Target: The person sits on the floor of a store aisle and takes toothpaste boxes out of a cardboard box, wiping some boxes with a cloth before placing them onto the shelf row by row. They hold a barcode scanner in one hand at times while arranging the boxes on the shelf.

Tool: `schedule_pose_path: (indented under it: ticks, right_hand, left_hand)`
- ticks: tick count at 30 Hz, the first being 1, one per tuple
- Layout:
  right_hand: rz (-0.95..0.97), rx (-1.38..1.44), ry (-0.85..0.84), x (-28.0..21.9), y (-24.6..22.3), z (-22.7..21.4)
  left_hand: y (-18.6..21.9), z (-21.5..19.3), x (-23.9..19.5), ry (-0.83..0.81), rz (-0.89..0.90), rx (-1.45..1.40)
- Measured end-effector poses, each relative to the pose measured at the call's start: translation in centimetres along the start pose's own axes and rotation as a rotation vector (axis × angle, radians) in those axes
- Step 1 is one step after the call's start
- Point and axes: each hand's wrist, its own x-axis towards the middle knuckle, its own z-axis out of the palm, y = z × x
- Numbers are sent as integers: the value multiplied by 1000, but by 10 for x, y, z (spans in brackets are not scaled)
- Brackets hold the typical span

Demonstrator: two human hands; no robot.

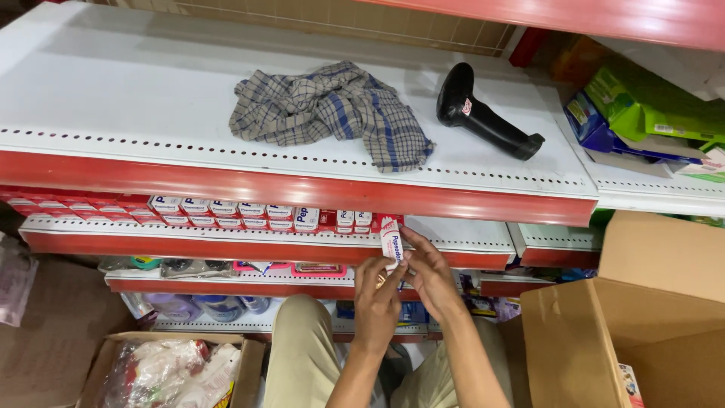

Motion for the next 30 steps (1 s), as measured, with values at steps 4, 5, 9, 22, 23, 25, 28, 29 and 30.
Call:
schedule_pose_path:
  ticks: [4,5,9,22,23,25,28,29,30]
  right_hand:
    - [-22,-157,112,-6,-22,-1]
    - [-21,-158,114,-5,-21,-28]
    - [-143,-194,204,4,-22,-132]
    - [-93,89,247,71,-47,-23]
    - [-92,91,249,76,-31,-28]
    - [-271,-127,103,86,2,-40]
    - [-233,-411,142,76,6,-35]
    - [-234,-410,145,68,3,-31]
    - [-285,-469,102,61,-1,-28]
  left_hand:
    - [7,1,8,-28,41,-127]
    - [11,-3,11,-29,39,-129]
    - [7,-15,18,-27,-264,-396]
    - [-41,39,5,19,-377,-425]
    - [-40,41,9,17,-378,-423]
    - [-38,47,17,70,-243,-279]
    - [-27,40,23,120,-211,-225]
    - [-32,43,22,118,-209,-227]
    - [-36,47,20,145,-284,-255]
